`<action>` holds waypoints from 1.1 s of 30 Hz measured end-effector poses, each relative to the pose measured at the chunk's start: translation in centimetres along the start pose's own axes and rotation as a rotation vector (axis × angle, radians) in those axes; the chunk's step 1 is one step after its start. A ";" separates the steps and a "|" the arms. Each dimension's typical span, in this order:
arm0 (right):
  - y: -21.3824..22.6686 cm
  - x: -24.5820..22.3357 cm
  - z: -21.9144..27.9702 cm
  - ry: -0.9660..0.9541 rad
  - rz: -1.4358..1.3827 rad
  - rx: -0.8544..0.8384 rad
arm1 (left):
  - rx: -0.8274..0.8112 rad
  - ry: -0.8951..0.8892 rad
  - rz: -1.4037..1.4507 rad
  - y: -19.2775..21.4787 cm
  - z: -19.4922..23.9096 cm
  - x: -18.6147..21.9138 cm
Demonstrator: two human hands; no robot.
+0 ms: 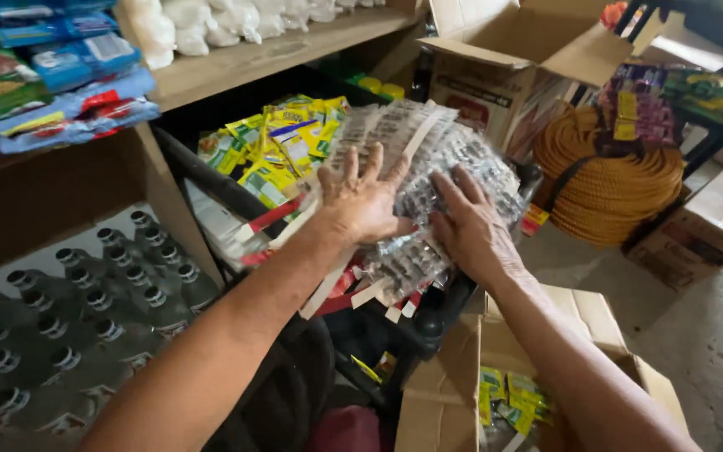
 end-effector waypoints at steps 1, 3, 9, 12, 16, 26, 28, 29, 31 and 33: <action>-0.4 -0.1 -0.1 -0.022 0.070 -0.070 | -0.040 0.040 0.015 0.7 -0.1 0.1; -1.2 0.1 -0.6 -0.039 0.144 -0.139 | -0.074 0.079 0.034 1.7 -0.7 -0.1; -1.9 1.1 -1.1 -0.003 0.118 -0.157 | -0.141 0.084 -0.046 1.4 -1.0 -1.1; -1.4 0.7 -0.9 0.034 0.059 -0.108 | -0.088 0.111 -0.049 1.7 -0.6 -1.2; 0.6 -0.3 -0.2 0.079 0.001 0.093 | -0.004 0.110 -0.039 3.8 0.8 0.4; 10.6 1.0 7.7 -0.064 -0.168 0.186 | 0.397 -0.176 -0.118 4.7 5.7 7.6; 12.6 1.5 11.3 -0.071 -0.118 0.205 | 0.504 -0.363 0.005 3.6 9.8 11.1; 13.4 1.6 12.5 -0.050 -0.086 0.226 | 0.634 -0.529 0.118 3.6 11.6 12.4; 14.6 3.0 16.2 -0.209 -0.043 0.236 | 0.542 -0.578 0.255 0.0 14.2 16.3; 15.4 4.5 20.5 -0.368 -0.003 0.240 | 0.446 -0.618 0.391 -4.5 16.6 20.0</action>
Point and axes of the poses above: each hand's wrist, its own z-axis away from the middle knuckle, its own y-axis out of the back of the hand, x = y × z, the point moved 1 cm from there along -z, towards the middle knuckle, and after that the axes turned 15 degrees about x, right-handed, at the moved point
